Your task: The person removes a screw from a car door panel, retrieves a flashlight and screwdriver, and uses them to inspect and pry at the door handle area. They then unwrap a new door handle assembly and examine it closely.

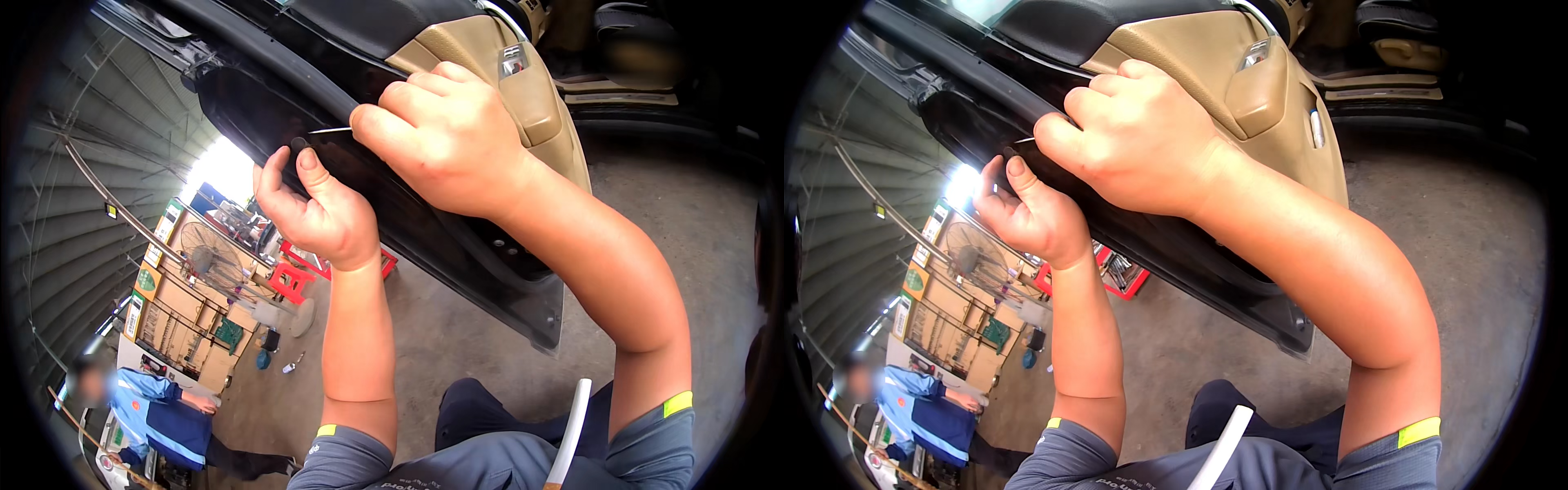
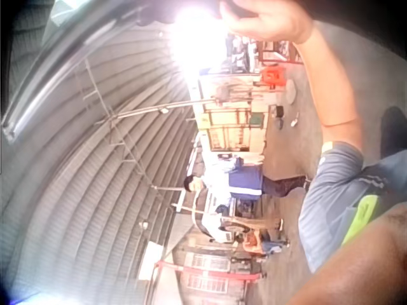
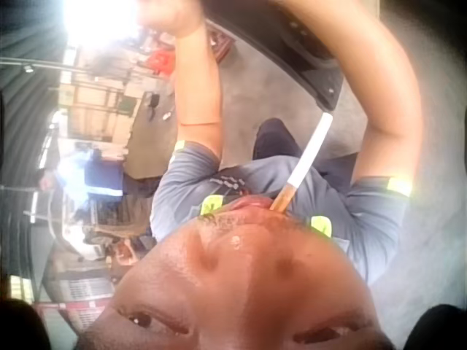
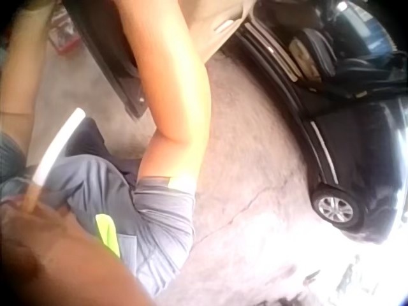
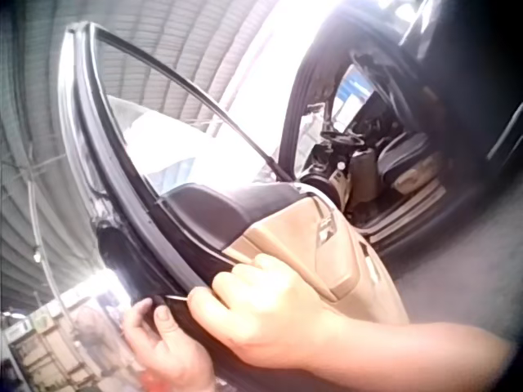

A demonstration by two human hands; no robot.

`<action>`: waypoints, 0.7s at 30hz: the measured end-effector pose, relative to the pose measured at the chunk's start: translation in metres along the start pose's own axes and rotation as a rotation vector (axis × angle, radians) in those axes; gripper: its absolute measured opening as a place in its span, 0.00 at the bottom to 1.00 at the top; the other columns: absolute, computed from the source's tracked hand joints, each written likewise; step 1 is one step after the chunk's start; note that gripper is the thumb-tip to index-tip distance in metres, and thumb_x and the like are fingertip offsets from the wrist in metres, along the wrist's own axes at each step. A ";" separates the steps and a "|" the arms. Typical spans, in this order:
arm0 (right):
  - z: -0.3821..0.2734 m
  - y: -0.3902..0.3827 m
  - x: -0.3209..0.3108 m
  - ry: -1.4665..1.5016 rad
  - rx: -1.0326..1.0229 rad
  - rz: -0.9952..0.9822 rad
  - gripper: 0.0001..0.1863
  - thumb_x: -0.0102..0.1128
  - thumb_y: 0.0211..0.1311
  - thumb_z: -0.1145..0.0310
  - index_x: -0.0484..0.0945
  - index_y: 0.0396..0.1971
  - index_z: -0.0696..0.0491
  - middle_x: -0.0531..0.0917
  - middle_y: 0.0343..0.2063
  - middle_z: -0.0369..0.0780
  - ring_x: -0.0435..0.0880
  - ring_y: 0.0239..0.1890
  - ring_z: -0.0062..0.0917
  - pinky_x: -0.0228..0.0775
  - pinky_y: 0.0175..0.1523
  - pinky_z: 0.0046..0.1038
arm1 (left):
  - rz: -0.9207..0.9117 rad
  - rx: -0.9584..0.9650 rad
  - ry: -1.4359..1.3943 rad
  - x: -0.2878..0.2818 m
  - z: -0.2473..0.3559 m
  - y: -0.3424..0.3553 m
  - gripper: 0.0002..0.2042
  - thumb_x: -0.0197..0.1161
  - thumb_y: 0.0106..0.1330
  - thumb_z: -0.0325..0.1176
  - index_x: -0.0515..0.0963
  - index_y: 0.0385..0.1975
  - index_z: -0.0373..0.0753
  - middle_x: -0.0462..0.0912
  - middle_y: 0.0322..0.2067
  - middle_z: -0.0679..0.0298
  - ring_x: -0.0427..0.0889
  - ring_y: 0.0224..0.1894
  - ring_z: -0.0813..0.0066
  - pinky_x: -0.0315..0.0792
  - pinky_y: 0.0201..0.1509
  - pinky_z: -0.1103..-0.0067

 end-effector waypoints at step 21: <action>-0.054 0.078 -0.044 -0.115 0.191 -0.642 0.07 0.66 0.47 0.69 0.80 0.25 0.56 0.83 0.20 0.44 0.87 0.26 0.37 0.79 0.32 0.34 | -0.012 0.017 -0.019 -0.001 -0.007 -0.006 0.13 0.68 0.67 0.27 0.75 0.48 0.30 0.78 0.49 0.47 0.78 0.52 0.49 0.72 0.58 0.65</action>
Point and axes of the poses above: each hand's wrist, its own y-axis towards the middle knuckle, its own x-axis out of the palm, z = x × y, the point moved 1 cm from there along y, towards the middle knuckle
